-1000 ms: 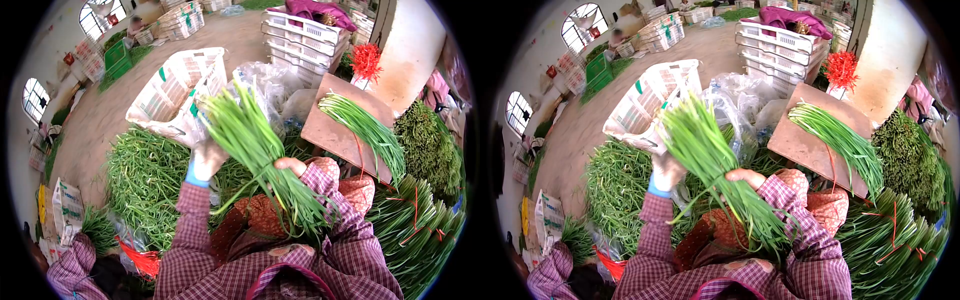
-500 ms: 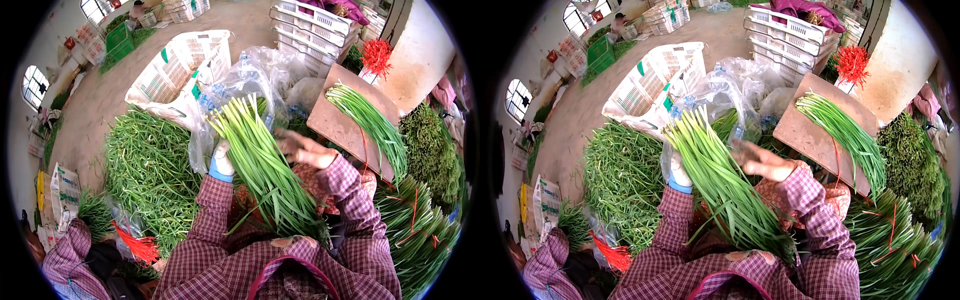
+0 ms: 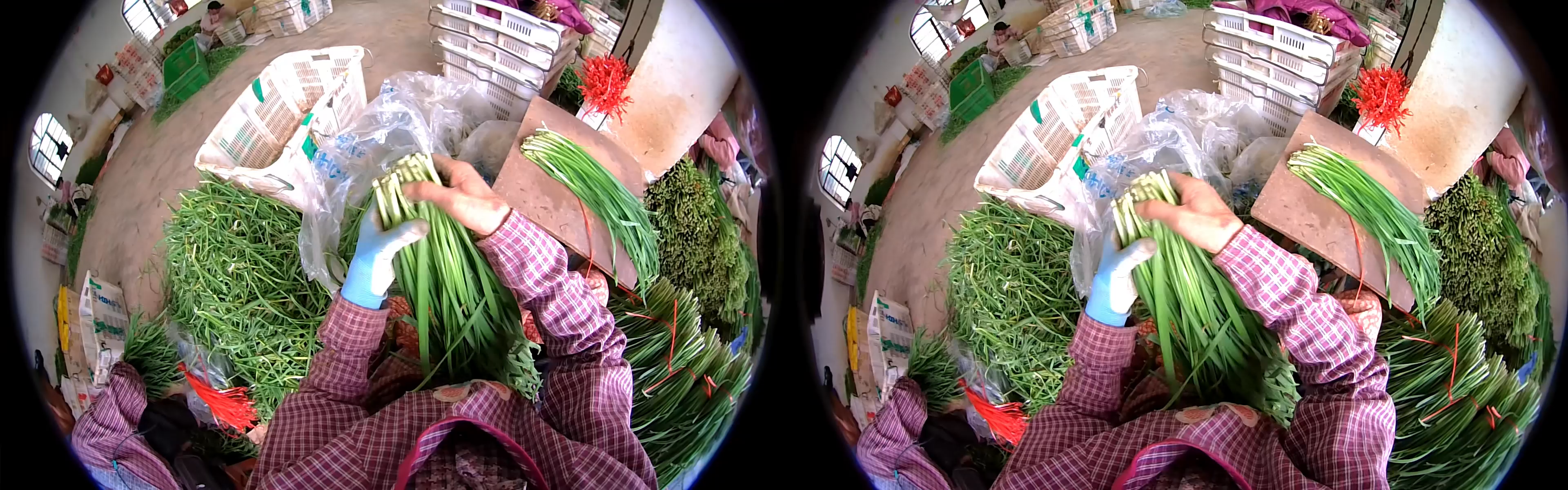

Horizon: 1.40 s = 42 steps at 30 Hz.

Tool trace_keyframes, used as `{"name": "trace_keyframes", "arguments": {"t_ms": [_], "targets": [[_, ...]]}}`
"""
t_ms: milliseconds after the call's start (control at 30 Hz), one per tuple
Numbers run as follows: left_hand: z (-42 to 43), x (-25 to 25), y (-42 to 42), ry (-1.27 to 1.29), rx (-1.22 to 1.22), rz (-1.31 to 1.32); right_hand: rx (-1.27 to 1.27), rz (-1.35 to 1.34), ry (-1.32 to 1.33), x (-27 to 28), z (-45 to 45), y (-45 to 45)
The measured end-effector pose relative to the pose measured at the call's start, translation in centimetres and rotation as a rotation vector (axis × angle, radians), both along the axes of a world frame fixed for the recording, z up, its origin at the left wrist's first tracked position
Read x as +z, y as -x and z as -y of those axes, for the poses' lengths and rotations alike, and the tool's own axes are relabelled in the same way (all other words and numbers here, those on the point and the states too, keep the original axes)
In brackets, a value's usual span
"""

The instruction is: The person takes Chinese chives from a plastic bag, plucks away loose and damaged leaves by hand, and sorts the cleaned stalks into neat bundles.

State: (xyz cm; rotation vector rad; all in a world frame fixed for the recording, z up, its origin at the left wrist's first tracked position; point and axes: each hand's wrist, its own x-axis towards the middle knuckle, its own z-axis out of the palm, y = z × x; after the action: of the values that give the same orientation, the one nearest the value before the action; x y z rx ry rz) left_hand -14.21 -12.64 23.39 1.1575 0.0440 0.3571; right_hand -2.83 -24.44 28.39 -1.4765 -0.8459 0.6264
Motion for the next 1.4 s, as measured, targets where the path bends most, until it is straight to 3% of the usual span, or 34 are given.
{"name": "trace_keyframes", "arguments": {"t_ms": [100,167,267,367,667,900,1000,1067,1100,1133,1167,1233,1367,1400], "targets": [[-1.1,-1.4,0.3,0.286,-0.042,-0.136,-0.081,-0.272,-0.077,-0.3,1.2,-0.2],[-1.2,-2.0,0.4,0.329,-0.011,-0.176,-0.077,-0.238,-0.085,-1.1,1.3,-0.8],[-0.4,-0.6,0.2,0.237,-0.003,-0.09,-0.009,-0.21,-0.084,-0.8,1.1,-0.3],[1.4,2.5,0.3,0.158,0.028,-0.043,-0.007,0.06,-0.004,-0.8,0.2,-0.2],[-0.1,1.1,0.1,0.359,-0.007,-0.049,-0.097,-0.231,-0.082,-0.7,0.7,-0.2],[0.6,2.3,0.0,0.173,0.044,-0.029,-0.002,-0.095,-0.087,-0.8,-0.1,-0.4],[-1.3,1.6,0.1,0.224,0.064,-0.091,-0.077,-0.057,-0.129,-0.1,0.4,-1.0],[-3.3,2.0,0.4,0.119,-0.067,0.168,-0.21,-0.021,-0.119,1.8,1.9,-1.6],[-3.8,3.0,0.1,0.248,0.06,0.094,-0.336,0.035,-0.178,0.7,2.3,-3.7],[-5.4,3.6,0.4,0.238,0.004,0.112,-0.41,-0.014,-0.15,1.2,3.3,-5.1],[-7.6,4.3,1.1,0.227,-0.05,0.13,-0.369,0.024,-0.287,2.3,4.8,-5.4],[-11.4,6.4,2.6,0.033,0.099,0.217,-0.583,0.036,-0.278,4.4,7.5,-7.2],[-20.6,10.5,5.9,0.103,0.523,0.265,-0.868,0.186,-0.466,5.0,13.7,-13.3],[-23.7,10.8,6.4,0.054,0.485,0.259,-0.837,0.162,-0.518,5.5,14.5,-13.6]]}}
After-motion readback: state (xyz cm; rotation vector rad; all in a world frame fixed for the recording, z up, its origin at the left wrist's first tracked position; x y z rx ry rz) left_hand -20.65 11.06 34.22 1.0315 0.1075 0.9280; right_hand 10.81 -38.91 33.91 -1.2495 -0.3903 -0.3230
